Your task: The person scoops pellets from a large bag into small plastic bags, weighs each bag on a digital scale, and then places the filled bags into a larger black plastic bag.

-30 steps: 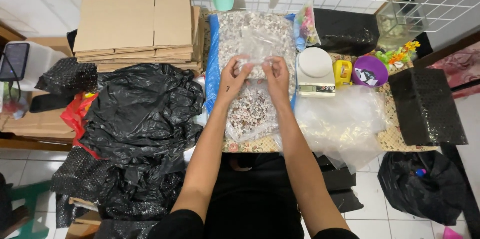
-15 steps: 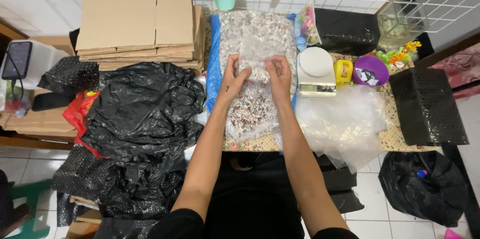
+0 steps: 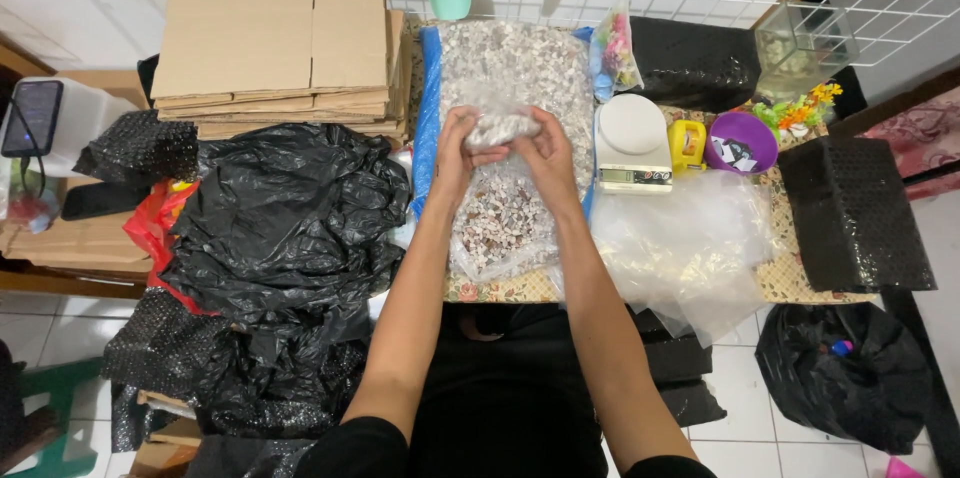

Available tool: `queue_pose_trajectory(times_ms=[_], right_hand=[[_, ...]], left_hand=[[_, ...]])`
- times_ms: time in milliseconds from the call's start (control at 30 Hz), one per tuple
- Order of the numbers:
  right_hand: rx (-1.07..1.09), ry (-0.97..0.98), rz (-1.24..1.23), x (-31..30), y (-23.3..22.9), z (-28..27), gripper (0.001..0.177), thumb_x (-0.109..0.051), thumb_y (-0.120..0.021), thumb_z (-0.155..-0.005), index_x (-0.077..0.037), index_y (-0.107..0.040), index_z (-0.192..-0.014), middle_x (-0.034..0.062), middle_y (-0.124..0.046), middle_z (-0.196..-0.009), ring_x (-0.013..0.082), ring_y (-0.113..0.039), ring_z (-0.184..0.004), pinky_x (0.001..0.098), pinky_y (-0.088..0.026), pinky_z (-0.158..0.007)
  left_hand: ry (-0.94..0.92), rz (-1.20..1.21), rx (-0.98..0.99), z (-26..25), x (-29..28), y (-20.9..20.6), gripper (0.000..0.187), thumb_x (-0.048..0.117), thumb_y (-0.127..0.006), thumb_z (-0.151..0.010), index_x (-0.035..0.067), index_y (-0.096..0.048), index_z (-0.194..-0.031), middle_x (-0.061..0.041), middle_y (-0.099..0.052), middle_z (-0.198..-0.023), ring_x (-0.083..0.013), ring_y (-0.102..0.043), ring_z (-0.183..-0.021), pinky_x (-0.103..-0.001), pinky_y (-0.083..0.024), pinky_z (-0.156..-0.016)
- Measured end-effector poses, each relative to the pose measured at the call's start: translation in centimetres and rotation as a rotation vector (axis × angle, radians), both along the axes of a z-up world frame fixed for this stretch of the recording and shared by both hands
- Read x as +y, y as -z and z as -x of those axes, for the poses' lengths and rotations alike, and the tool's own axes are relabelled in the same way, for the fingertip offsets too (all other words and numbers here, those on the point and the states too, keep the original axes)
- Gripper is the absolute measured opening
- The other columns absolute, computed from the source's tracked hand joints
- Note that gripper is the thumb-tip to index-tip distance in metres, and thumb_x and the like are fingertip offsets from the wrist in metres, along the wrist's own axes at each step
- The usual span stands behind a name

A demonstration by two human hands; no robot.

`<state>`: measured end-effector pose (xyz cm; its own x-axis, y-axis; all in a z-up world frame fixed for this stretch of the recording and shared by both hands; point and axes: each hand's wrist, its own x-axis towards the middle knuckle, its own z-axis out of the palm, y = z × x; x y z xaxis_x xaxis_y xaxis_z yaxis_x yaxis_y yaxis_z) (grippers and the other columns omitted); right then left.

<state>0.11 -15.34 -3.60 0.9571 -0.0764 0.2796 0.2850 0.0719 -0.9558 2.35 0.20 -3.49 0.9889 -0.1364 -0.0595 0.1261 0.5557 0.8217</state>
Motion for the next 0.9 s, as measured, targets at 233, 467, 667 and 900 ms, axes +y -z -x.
queue_pose_trajectory(times_ms=[233, 467, 667, 900], right_hand=[[-0.011, 0.177, -0.133, -1.1, 1.9, -1.2, 0.021, -0.017, -0.063, -0.103, -0.012, -0.058, -0.123, -0.0033, -0.063, -0.112, 0.0065, -0.06, -0.101, 0.0257, -0.059, -0.085], [0.002, 0.072, -0.244, -0.2, -0.7, 0.0, 0.018, -0.018, -0.061, -0.104, -0.009, -0.056, -0.119, 0.0002, -0.06, -0.105, 0.0112, -0.064, -0.092, 0.0282, -0.063, -0.074], [0.0, 0.115, -0.094, 0.6, -3.0, 1.3, 0.023, -0.024, -0.065, -0.104, -0.008, -0.057, -0.119, 0.0038, -0.065, -0.086, 0.0106, -0.063, -0.064, 0.0245, -0.058, -0.051], [-0.013, 0.085, -0.072, 0.8, -4.0, 1.6, 0.024, -0.028, -0.062, -0.105, -0.009, -0.059, -0.119, 0.0036, -0.065, -0.074, 0.009, -0.059, -0.05, 0.0217, -0.049, -0.043]], left_hand=[[0.136, -0.293, -0.29, 1.8, -0.7, -1.1, 0.063, 0.025, -0.069, -0.09, 0.014, -0.046, -0.148, -0.014, -0.07, -0.105, -0.0213, -0.073, -0.092, -0.035, -0.063, -0.086], [-0.001, -0.375, -0.227, 2.6, -0.8, -3.0, 0.04, 0.035, -0.079, -0.093, 0.014, -0.056, -0.118, 0.0, -0.053, -0.101, -0.0121, -0.059, -0.098, -0.031, -0.055, -0.086], [-0.085, -0.273, -0.227, 3.2, -0.2, -4.2, 0.032, 0.022, -0.067, -0.099, 0.017, -0.043, -0.119, -0.002, -0.067, -0.093, -0.0071, -0.066, -0.069, -0.02, -0.058, -0.063], [-0.168, -0.497, -0.375, 2.0, -0.4, -3.4, 0.047, 0.031, -0.072, -0.099, 0.02, -0.054, -0.141, -0.006, -0.076, -0.103, -0.017, -0.061, -0.111, -0.046, -0.042, -0.11]])
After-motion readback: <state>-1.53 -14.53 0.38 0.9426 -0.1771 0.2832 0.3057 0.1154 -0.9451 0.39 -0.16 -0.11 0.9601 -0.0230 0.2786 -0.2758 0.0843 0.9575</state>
